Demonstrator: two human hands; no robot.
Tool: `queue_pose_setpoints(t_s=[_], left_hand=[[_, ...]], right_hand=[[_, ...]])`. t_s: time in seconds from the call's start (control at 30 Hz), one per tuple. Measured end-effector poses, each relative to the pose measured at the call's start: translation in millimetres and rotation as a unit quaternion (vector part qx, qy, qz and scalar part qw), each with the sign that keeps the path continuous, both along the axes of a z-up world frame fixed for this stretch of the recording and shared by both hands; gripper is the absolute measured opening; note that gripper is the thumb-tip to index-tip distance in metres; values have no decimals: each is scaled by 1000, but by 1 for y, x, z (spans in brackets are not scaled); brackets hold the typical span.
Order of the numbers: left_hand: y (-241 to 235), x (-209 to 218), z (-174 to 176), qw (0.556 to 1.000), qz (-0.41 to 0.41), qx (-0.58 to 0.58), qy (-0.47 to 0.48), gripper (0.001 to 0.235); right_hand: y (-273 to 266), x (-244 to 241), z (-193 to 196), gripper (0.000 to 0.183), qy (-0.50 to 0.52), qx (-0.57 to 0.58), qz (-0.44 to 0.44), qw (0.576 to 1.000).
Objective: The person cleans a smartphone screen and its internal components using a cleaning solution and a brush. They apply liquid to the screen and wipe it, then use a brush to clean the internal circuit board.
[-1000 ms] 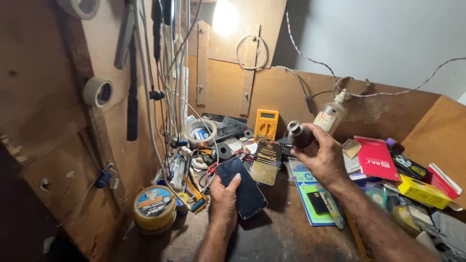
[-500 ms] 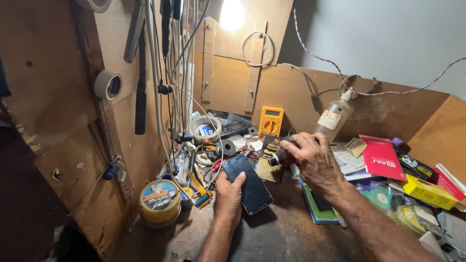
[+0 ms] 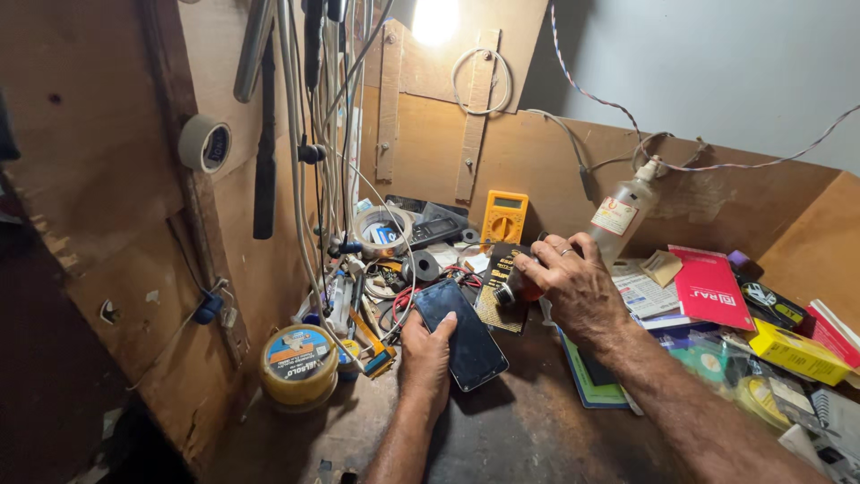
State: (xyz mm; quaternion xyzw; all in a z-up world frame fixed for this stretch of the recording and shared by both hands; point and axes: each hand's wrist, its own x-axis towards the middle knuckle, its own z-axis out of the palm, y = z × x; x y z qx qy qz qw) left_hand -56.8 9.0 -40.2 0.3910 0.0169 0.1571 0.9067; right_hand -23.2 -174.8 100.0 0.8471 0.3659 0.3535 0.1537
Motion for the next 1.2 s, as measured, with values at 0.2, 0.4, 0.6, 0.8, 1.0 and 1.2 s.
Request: queue_pose_setpoints(t_s=[0.2,0.4,0.6,0.8,1.0,1.2], left_hand=[[0,0,-1,1000,2,-1,-12,30],[0,-2,1,1000,3,6,-16,30],[0,-2,3,1000,-1,-4,-23,30],[0,-4,5,1000,-3,5,14,30],[1,-4,4,1000,7,18,12,30],[0,-3,3,1000,1,4,2,31]], right_hand=[[2,3,-1,38,-10,-2,-4,1000],[3,2,-1,38,-19,-9,-9,1000],[4,2,0,34,-21,-9,-8,1000],[4,2,0,34,-22,-6,-6,1000],[5,1,-1,33,-11,-5,-8,1000],[4,1,0,36,-13,-2,-7,1000]])
